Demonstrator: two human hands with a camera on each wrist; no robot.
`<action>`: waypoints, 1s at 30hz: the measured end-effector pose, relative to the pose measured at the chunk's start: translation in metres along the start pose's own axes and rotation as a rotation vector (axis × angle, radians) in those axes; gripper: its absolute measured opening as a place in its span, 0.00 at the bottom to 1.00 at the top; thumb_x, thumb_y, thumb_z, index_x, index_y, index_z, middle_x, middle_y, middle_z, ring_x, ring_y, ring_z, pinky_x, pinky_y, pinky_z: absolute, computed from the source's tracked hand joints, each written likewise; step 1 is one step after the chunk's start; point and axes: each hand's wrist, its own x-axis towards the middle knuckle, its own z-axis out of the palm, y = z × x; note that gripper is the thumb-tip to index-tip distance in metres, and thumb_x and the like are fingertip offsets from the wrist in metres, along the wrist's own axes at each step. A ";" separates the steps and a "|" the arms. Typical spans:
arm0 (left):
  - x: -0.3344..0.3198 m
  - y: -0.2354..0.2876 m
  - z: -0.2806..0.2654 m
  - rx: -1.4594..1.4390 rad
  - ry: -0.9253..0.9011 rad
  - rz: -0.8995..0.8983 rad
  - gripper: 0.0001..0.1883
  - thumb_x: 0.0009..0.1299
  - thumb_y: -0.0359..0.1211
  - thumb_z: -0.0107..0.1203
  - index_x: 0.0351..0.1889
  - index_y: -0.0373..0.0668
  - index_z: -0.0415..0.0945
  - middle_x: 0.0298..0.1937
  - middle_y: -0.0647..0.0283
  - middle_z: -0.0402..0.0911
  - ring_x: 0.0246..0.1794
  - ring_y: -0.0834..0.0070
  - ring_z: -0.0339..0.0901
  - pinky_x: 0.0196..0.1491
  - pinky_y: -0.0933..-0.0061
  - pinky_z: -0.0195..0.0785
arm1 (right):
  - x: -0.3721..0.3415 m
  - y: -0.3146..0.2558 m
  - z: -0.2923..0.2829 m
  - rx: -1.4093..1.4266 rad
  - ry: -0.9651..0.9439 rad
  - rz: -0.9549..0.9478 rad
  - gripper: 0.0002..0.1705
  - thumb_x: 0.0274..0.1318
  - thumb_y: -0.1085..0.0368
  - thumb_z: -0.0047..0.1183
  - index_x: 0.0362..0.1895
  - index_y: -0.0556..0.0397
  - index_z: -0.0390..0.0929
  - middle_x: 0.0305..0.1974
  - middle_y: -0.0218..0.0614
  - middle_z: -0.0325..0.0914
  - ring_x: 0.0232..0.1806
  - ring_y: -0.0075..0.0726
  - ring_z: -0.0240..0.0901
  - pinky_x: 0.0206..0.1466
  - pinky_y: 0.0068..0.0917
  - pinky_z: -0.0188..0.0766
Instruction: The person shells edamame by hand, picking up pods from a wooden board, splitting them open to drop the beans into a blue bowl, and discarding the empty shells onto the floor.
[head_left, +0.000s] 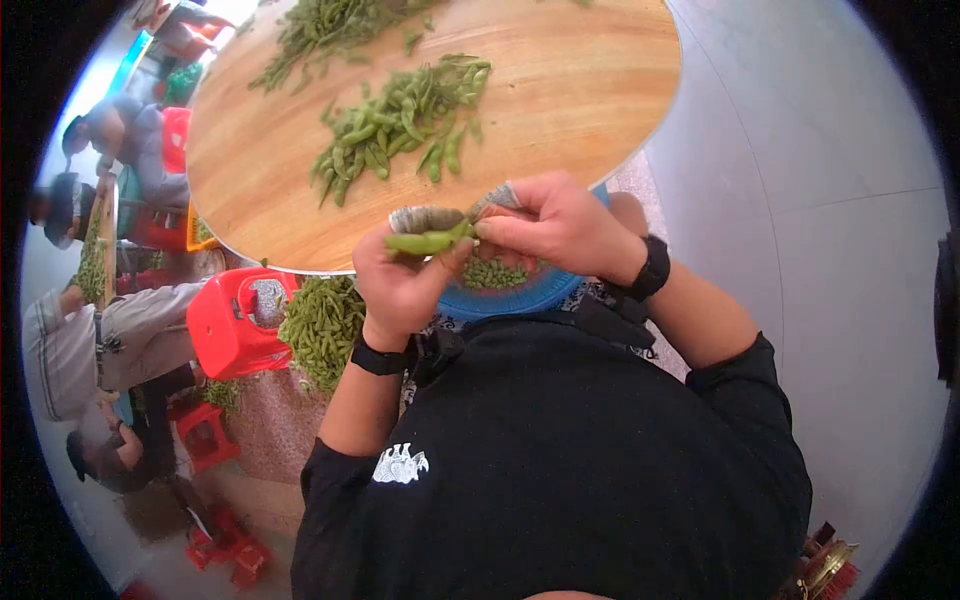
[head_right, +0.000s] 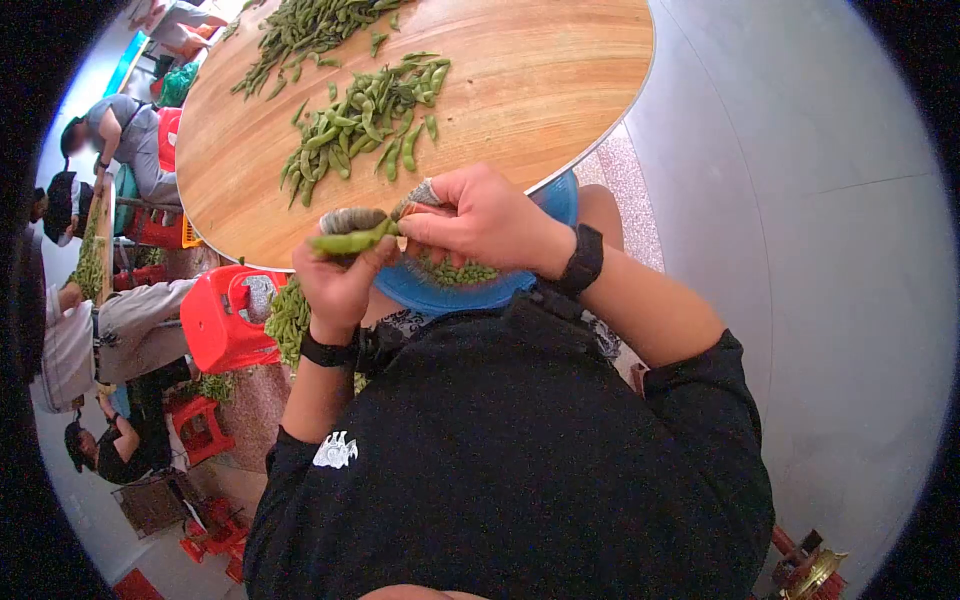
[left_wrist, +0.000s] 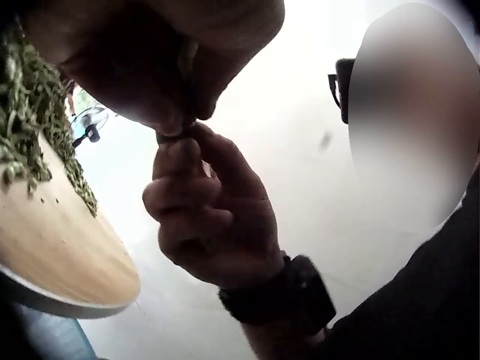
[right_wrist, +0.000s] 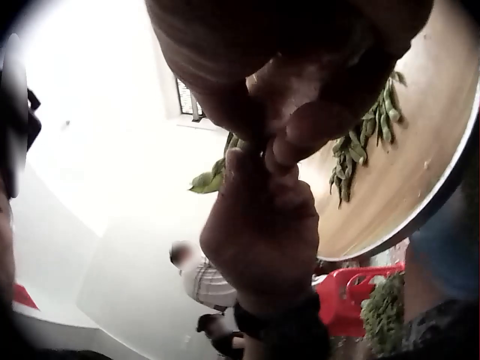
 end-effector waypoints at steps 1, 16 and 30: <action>0.001 -0.004 0.002 -0.260 0.069 -0.118 0.10 0.62 0.23 0.61 0.41 0.31 0.77 0.35 0.57 0.83 0.33 0.71 0.81 0.36 0.76 0.73 | 0.001 0.004 0.001 -0.003 -0.002 -0.008 0.11 0.54 0.62 0.60 0.29 0.59 0.79 0.19 0.33 0.75 0.21 0.17 0.69 0.23 0.24 0.67; 0.006 -0.007 -0.003 -0.497 0.102 -0.350 0.12 0.63 0.23 0.58 0.44 0.32 0.74 0.31 0.62 0.80 0.26 0.77 0.76 0.29 0.79 0.68 | 0.002 0.009 0.015 -0.787 0.328 -0.762 0.06 0.45 0.67 0.64 0.27 0.54 0.80 0.19 0.42 0.73 0.20 0.45 0.72 0.22 0.33 0.66; 0.003 -0.001 0.000 -0.308 0.094 -0.292 0.13 0.62 0.22 0.57 0.45 0.29 0.74 0.32 0.61 0.80 0.27 0.77 0.75 0.31 0.79 0.69 | 0.007 -0.002 -0.001 -0.924 0.143 -0.721 0.16 0.44 0.60 0.64 0.17 0.53 0.71 0.15 0.41 0.67 0.18 0.48 0.68 0.21 0.38 0.63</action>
